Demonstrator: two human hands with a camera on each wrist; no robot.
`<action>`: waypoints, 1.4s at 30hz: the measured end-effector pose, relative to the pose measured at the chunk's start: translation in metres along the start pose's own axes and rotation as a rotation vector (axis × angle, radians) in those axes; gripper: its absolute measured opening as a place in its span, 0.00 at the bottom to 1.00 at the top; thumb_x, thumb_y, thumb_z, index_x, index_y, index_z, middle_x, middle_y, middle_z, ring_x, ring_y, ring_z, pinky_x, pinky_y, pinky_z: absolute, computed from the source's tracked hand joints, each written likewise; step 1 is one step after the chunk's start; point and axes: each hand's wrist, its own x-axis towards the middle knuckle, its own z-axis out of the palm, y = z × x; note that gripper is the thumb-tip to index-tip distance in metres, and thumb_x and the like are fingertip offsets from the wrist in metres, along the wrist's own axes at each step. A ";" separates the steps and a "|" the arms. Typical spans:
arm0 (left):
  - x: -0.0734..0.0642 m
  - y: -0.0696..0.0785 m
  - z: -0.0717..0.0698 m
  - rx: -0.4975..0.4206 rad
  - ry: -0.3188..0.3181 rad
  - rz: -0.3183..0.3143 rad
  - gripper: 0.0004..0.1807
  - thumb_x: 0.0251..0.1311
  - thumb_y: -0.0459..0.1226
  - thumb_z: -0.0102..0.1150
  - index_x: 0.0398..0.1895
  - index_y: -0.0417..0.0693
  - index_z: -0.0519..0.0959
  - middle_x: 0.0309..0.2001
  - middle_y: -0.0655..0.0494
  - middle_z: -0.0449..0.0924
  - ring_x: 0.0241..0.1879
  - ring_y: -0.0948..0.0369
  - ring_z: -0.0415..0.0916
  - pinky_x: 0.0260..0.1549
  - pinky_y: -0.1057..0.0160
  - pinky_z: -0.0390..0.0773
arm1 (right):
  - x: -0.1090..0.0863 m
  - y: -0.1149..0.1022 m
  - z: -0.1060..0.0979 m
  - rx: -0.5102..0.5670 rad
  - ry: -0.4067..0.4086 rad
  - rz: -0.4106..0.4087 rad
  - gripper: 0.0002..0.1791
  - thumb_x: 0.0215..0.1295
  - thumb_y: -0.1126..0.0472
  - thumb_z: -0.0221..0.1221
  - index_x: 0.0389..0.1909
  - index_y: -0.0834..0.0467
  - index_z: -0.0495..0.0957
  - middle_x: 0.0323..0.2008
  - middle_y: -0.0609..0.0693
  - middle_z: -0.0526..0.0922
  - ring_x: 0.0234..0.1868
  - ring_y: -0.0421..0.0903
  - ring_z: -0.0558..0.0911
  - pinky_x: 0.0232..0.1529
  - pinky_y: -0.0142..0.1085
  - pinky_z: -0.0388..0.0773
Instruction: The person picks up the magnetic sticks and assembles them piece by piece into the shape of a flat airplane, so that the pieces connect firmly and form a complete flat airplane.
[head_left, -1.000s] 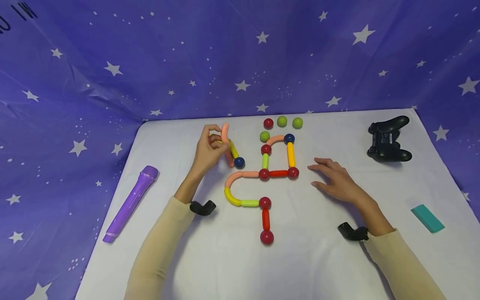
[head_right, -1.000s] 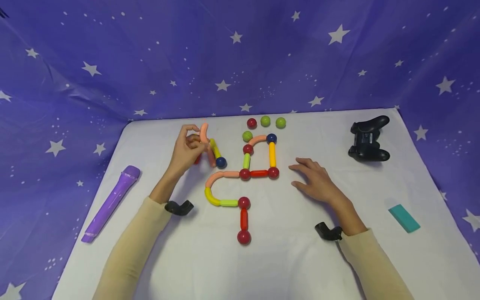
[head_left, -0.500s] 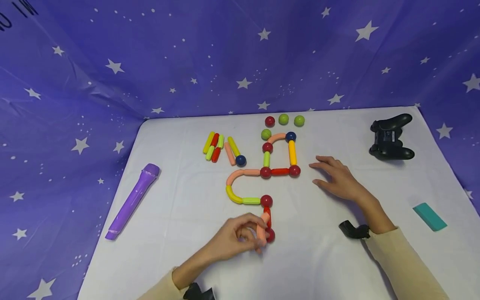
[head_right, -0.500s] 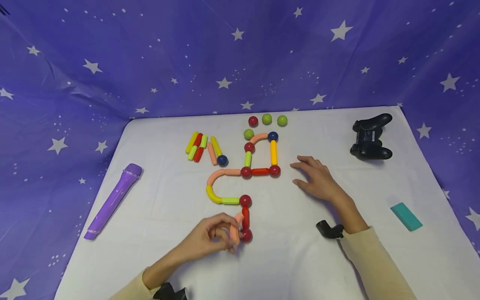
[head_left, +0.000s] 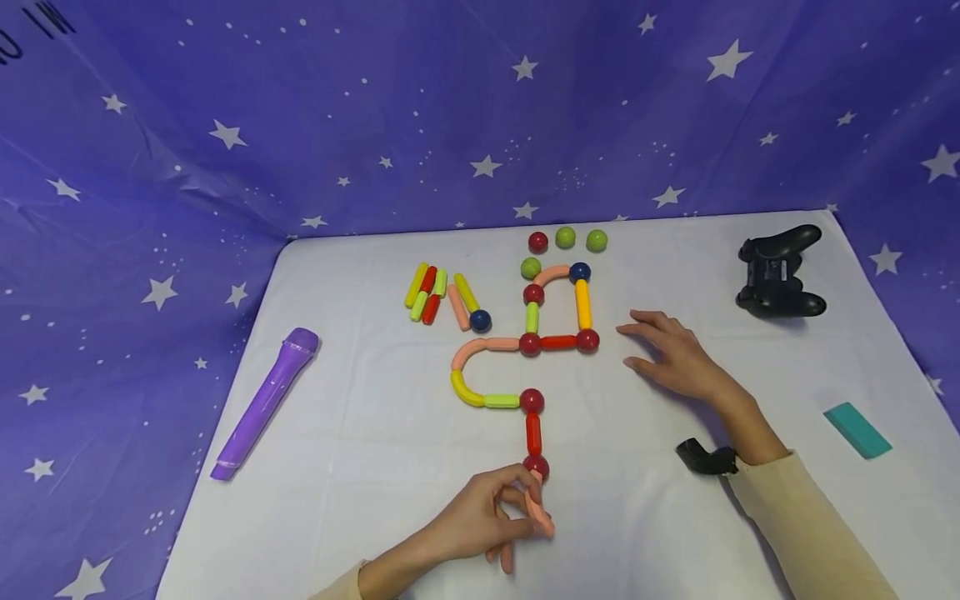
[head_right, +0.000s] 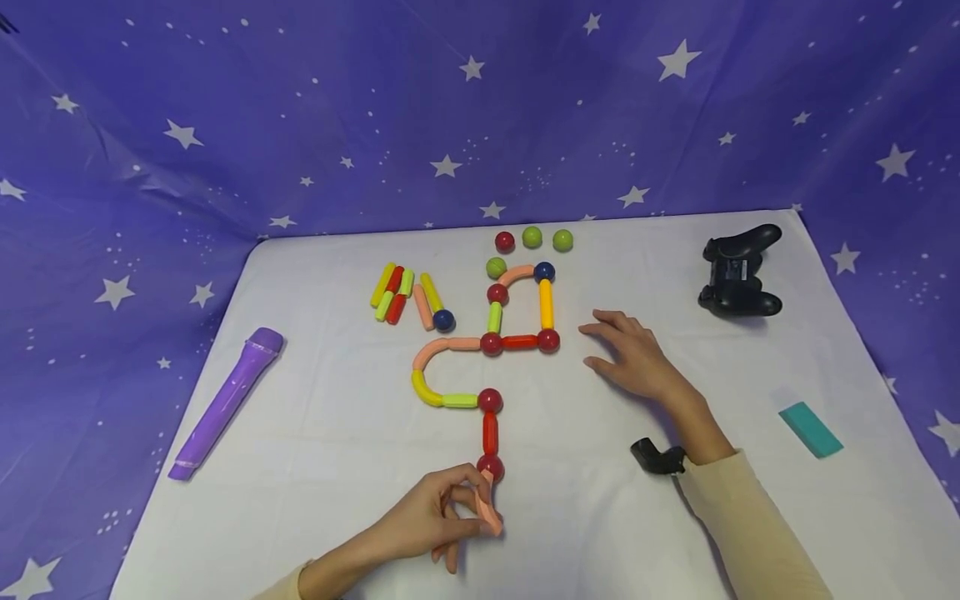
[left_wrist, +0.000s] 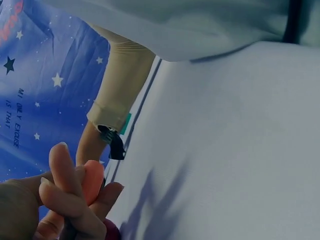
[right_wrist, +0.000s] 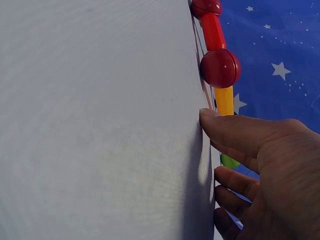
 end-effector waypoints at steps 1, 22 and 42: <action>0.000 0.000 0.000 0.003 0.000 -0.007 0.13 0.61 0.34 0.64 0.46 0.46 0.72 0.40 0.53 0.87 0.09 0.50 0.76 0.06 0.70 0.64 | 0.000 0.000 0.000 -0.001 -0.001 0.002 0.27 0.59 0.62 0.67 0.61 0.57 0.75 0.68 0.63 0.65 0.67 0.65 0.63 0.57 0.62 0.60; 0.006 -0.012 -0.004 0.109 -0.043 -0.003 0.09 0.64 0.34 0.60 0.43 0.47 0.72 0.40 0.57 0.86 0.07 0.60 0.73 0.03 0.63 0.67 | 0.000 -0.002 0.000 -0.009 0.001 0.010 0.28 0.59 0.62 0.67 0.61 0.58 0.75 0.68 0.63 0.65 0.67 0.65 0.63 0.57 0.62 0.60; 0.020 0.024 -0.047 1.196 -0.025 0.426 0.23 0.61 0.33 0.64 0.58 0.62 0.79 0.62 0.62 0.72 0.45 0.66 0.74 0.43 0.78 0.73 | 0.001 -0.002 0.001 -0.021 -0.013 0.029 0.28 0.60 0.61 0.67 0.62 0.57 0.74 0.68 0.63 0.64 0.67 0.65 0.63 0.58 0.62 0.60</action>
